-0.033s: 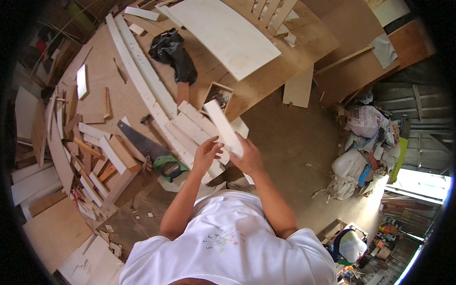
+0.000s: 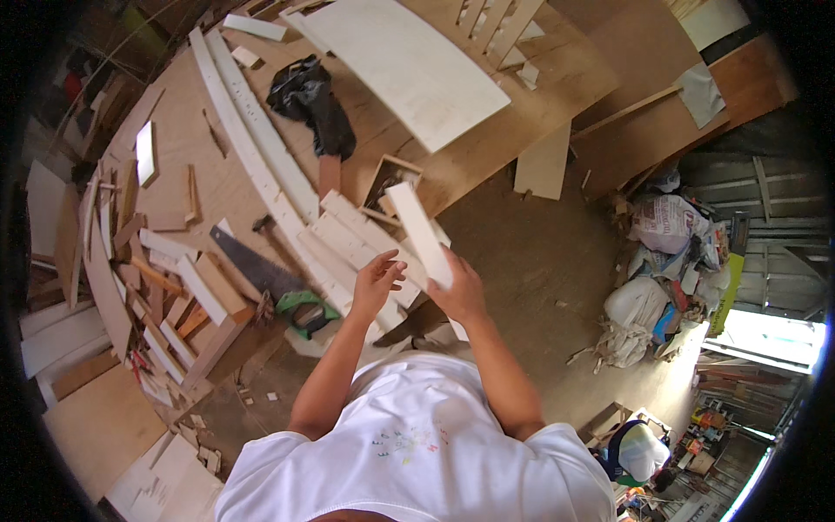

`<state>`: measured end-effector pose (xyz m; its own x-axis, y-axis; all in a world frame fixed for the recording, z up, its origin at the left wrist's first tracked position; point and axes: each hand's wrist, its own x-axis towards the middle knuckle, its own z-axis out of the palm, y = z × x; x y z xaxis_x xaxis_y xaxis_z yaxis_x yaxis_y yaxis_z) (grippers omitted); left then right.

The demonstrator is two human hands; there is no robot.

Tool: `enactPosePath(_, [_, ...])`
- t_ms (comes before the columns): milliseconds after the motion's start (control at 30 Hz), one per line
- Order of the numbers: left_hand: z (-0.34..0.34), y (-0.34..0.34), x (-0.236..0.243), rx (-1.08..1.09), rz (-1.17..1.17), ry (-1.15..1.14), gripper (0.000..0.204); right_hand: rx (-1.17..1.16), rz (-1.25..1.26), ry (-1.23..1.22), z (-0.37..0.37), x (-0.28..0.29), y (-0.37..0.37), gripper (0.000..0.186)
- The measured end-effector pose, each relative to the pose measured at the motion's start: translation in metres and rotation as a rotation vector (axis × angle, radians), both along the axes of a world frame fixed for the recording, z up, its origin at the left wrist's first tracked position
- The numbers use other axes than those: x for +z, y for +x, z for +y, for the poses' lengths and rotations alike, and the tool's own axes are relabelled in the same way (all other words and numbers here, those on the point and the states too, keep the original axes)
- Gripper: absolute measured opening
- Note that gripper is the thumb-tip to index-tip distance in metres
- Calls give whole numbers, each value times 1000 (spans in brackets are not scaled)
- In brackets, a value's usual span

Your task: The person uses a saw to cut a wooden board on a table and then hammers a nail into another piece of wood to assemble a frame.

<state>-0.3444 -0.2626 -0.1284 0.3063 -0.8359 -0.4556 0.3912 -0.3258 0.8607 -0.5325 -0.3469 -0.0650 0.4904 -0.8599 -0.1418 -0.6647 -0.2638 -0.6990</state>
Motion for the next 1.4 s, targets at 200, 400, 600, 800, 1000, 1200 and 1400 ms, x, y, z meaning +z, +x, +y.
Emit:
enactPosePath(200, [-72,-8,-19,22,-186,72,42,-71,177,-133,-96,-55,-57,77])
enactPosePath(400, [-73,-47,-43,237,-385,153,37,146,31,-219,-162,-120,-20,72])
enactPosePath(600, [-45,-125,-20,520,-222,248,33,232,88,-291,-191,-112,14,70])
enactPosePath(800, [-17,-158,4,818,-157,201,30,389,-156,-277,-171,-83,22,60])
enactPosePath(1000, [33,-109,4,1194,-227,137,25,819,-400,137,-78,-53,89,40])
enactPosePath(1200, [84,-17,-11,1303,-259,174,24,988,-337,-17,10,-53,236,35])
enactPosePath(1400, [118,45,-33,1177,-240,196,24,850,167,-140,65,-105,347,26])
